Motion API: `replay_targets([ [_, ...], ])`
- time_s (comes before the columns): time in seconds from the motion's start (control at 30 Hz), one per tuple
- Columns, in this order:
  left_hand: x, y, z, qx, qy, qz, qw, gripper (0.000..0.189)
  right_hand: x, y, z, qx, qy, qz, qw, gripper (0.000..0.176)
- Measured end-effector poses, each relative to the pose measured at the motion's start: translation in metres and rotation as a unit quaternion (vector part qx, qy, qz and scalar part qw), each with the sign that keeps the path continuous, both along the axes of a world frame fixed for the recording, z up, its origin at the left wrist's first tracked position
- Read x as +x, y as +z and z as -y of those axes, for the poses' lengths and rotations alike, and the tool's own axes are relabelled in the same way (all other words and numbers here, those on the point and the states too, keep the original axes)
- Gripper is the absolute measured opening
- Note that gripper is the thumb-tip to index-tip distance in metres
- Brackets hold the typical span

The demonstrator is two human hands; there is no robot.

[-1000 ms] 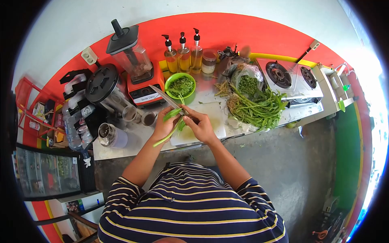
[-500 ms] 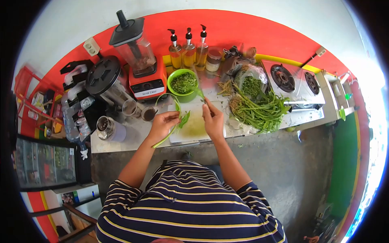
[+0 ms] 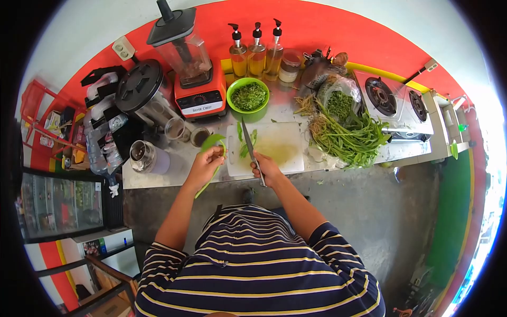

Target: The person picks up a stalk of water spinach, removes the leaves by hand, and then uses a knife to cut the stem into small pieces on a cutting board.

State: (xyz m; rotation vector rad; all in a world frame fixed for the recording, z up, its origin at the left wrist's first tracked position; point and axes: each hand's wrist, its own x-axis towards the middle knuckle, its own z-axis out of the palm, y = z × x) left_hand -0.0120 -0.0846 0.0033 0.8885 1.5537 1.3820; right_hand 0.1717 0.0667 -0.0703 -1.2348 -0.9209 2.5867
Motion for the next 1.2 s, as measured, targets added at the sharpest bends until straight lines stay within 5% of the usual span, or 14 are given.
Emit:
replay_targets([
  [0.3, 0.004, -0.012, -0.011, -0.011, -0.048, 0.0, 0.999, 0.024, 0.045, 0.04, -0.006, 0.074, 0.026, -0.001, 0.997, 0.037],
  [0.47, 0.016, -0.002, -0.026, -0.02, -0.108, 0.01, 0.994, 0.025, 0.079, 0.093, -0.005, 0.31, 0.11, -0.029, 0.944, 0.048],
  [0.8, 0.036, 0.017, -0.052, 0.0, -0.213, 0.072, 0.974, 0.027, 0.075, 0.132, 0.005, 0.366, 0.14, -0.076, 0.917, 0.053],
  [1.2, 0.034, 0.023, -0.047, 0.032, -0.163, -0.016, 0.986, 0.019, 0.042, 0.109, 0.008, 0.385, 0.107, -0.107, 0.911, 0.052],
])
